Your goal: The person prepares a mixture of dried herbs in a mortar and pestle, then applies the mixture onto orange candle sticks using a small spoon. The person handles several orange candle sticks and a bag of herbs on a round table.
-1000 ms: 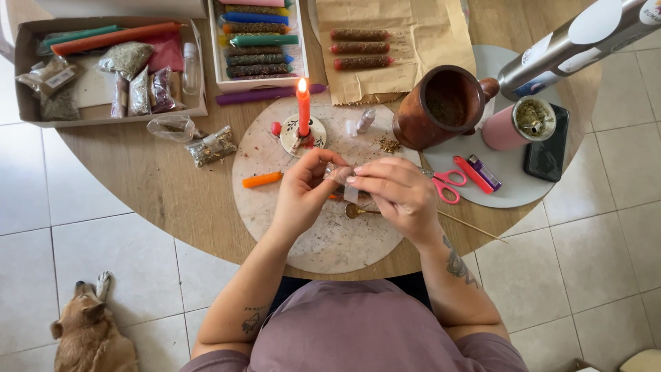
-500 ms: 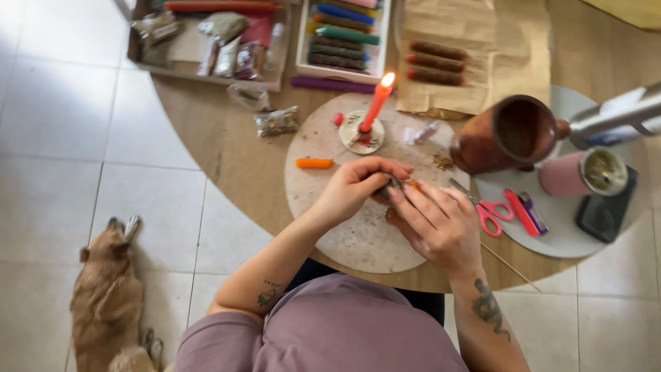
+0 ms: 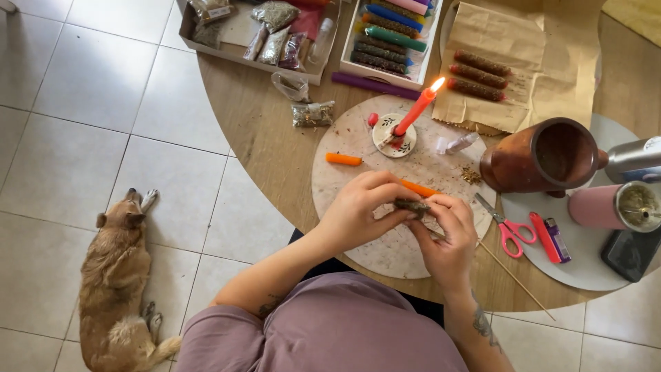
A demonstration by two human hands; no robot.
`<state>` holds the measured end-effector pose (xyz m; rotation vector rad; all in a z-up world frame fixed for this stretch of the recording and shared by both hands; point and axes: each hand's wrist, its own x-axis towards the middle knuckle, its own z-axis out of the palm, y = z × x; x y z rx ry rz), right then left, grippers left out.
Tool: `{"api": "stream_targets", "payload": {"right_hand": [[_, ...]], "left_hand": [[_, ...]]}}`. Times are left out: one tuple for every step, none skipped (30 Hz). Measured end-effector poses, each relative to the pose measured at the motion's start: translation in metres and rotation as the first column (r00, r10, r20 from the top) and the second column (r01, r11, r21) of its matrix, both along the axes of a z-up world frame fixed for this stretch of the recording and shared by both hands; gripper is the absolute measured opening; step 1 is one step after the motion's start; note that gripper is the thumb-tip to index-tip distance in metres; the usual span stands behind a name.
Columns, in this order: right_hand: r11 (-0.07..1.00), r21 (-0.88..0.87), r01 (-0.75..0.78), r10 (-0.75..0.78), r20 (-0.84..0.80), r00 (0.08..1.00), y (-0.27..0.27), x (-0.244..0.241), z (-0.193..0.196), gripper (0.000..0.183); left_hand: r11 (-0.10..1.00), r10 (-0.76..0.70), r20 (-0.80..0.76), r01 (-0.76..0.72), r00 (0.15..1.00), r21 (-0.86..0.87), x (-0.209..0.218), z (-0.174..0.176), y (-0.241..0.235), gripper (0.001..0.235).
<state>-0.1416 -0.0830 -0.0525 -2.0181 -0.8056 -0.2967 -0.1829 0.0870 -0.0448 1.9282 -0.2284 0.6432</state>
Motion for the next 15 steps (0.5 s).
{"api": "stream_targets", "payload": {"right_hand": [[1.000,0.001,0.001,-0.001,0.000,1.000,0.006,-0.002,0.006,0.024],[0.997,0.076,-0.020,0.026,-0.090,0.996,0.012,-0.005,0.013,0.021],[0.988,0.153,-0.033,0.060,-0.177,0.982,0.019,-0.008,0.019,0.018],[0.988,0.154,-0.030,0.058,-0.177,0.982,0.021,-0.009,0.019,0.018],[0.968,0.252,-0.019,0.096,-0.298,0.950,0.023,-0.011,0.018,0.020],[0.939,0.343,0.007,0.142,-0.407,0.902,0.025,-0.012,0.017,0.022],[0.939,0.343,0.012,0.136,-0.405,0.904,0.031,-0.012,0.017,0.022],[0.951,0.309,-0.008,0.161,-0.472,0.867,0.035,-0.013,0.017,0.025],[0.960,0.277,-0.031,0.182,-0.538,0.823,0.040,-0.014,0.016,0.028],[0.961,0.276,-0.031,0.181,-0.536,0.824,0.043,-0.012,0.019,0.028],[0.976,0.216,-0.032,0.145,-0.530,0.835,0.046,-0.009,0.022,0.031],[0.988,0.155,-0.028,0.105,-0.521,0.847,0.048,-0.007,0.025,0.035],[0.988,0.154,-0.024,0.102,-0.518,0.849,0.049,-0.005,0.026,0.035],[0.990,0.141,-0.016,0.085,-0.499,0.863,0.048,-0.004,0.026,0.034],[0.992,0.127,-0.008,0.069,-0.479,0.875,0.047,-0.003,0.027,0.033]], "left_hand": [[1.000,-0.001,0.000,0.001,1.000,0.001,-0.003,0.005,0.002,0.021],[0.999,-0.023,-0.007,0.023,1.000,-0.031,-0.006,0.009,0.004,0.022],[0.997,-0.046,-0.014,0.045,0.999,-0.063,-0.009,0.014,0.006,0.023],[0.997,-0.048,-0.015,0.047,0.999,-0.062,-0.013,0.013,0.009,0.023],[0.993,-0.070,-0.042,0.066,0.997,-0.097,-0.015,0.012,0.012,0.029],[0.987,-0.097,-0.066,0.087,0.993,-0.134,-0.017,0.011,0.015,0.035],[0.987,-0.103,-0.063,0.094,0.993,-0.134,-0.017,0.007,0.022,0.035],[0.985,-0.074,-0.100,0.056,0.992,-0.166,-0.019,0.003,0.028,0.026],[0.980,-0.046,-0.138,0.018,0.989,-0.196,-0.021,0.000,0.034,0.017],[0.980,-0.046,-0.135,0.019,0.990,-0.197,-0.020,-0.011,0.049,0.017],[0.992,0.107,-0.150,-0.115,0.983,-0.044,-0.017,-0.022,0.064,0.016],[0.964,0.255,-0.140,-0.241,0.957,0.110,-0.014,-0.032,0.079,0.014],[0.965,0.252,-0.137,-0.238,0.958,0.108,-0.008,-0.027,0.094,0.014],[0.871,0.406,-0.107,-0.348,0.908,0.347,-0.005,-0.024,0.106,0.013],[0.709,0.540,-0.040,-0.428,0.841,0.561,-0.002,-0.020,0.119,0.013]]}}
